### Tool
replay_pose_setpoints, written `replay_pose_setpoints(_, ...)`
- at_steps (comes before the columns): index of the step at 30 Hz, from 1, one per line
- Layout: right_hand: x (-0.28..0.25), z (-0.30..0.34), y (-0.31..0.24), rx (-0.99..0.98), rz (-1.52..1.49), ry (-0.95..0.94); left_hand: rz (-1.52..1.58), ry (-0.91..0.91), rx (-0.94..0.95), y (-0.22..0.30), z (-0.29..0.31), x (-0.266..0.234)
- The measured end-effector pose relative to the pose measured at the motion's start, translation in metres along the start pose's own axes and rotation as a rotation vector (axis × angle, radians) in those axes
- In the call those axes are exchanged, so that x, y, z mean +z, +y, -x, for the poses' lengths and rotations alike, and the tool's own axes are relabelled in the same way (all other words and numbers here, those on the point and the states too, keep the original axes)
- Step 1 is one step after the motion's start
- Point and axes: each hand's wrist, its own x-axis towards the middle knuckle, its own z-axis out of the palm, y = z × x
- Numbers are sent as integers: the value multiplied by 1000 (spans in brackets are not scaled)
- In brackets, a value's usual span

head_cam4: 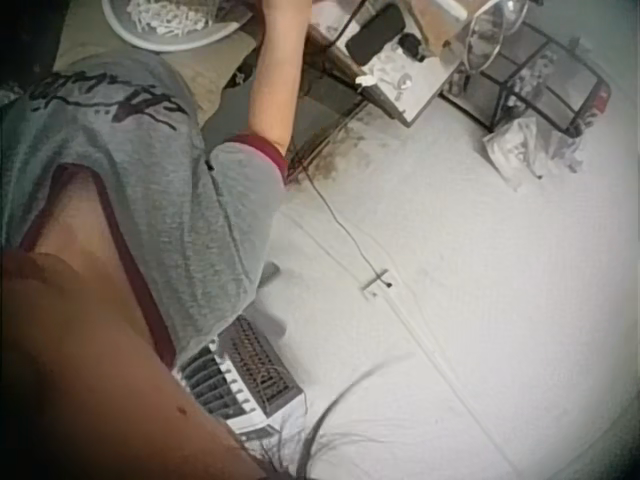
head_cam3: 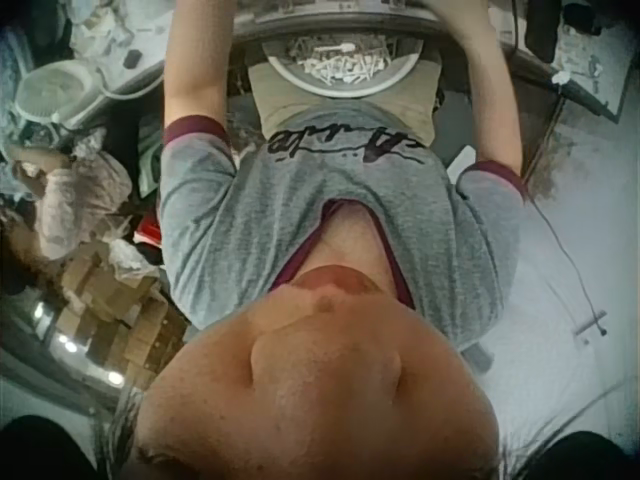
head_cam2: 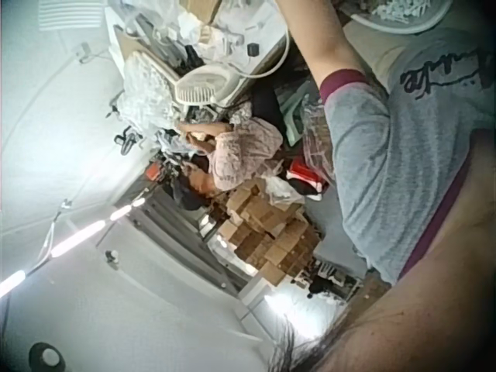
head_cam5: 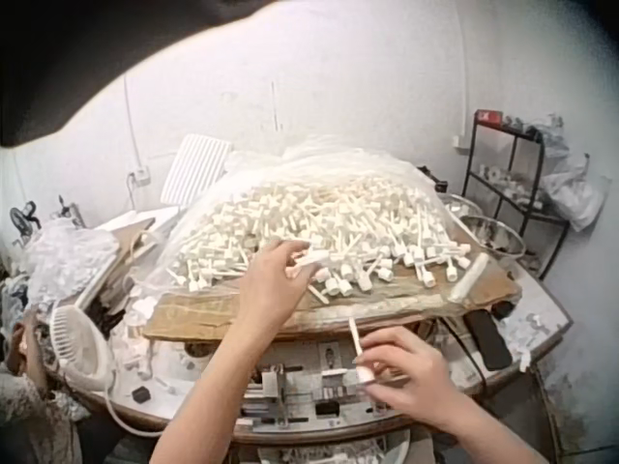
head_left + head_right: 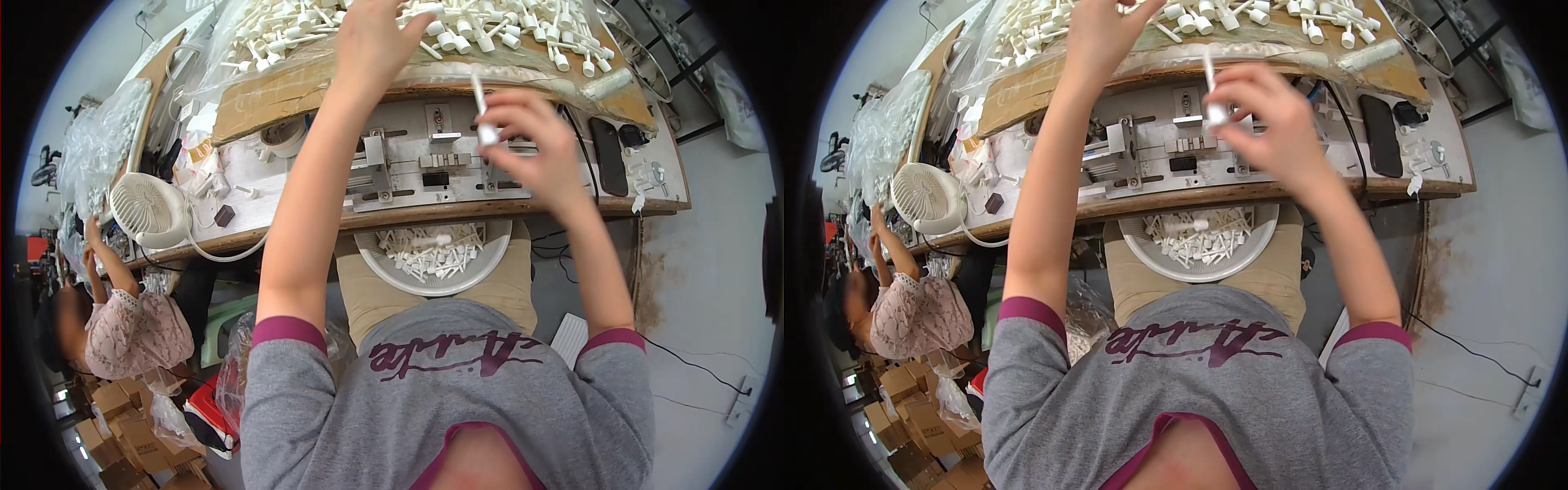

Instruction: The recorder is assembling small white plastic components using a pneumatic jig or fixture on a workshop bench.

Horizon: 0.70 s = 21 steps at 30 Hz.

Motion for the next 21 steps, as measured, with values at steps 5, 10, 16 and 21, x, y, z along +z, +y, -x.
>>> replay_pose_setpoints(5, 62, 58, -14, -115, 282, 23, -132, -298, -163, -5, -24, 24)
replay_pose_setpoints(10, 95, 70, -10, -133, 533, -32, 4, -268, -277, -2, -11, 16)
replay_pose_setpoints(16, 98, 56, -12, -183, 672, -48, 571, -187, -328, 11, 11, -23)
replay_pose_setpoints(21, 101, 56, -6, -157, 604, -34, 726, -156, -439, 36, 38, -54)
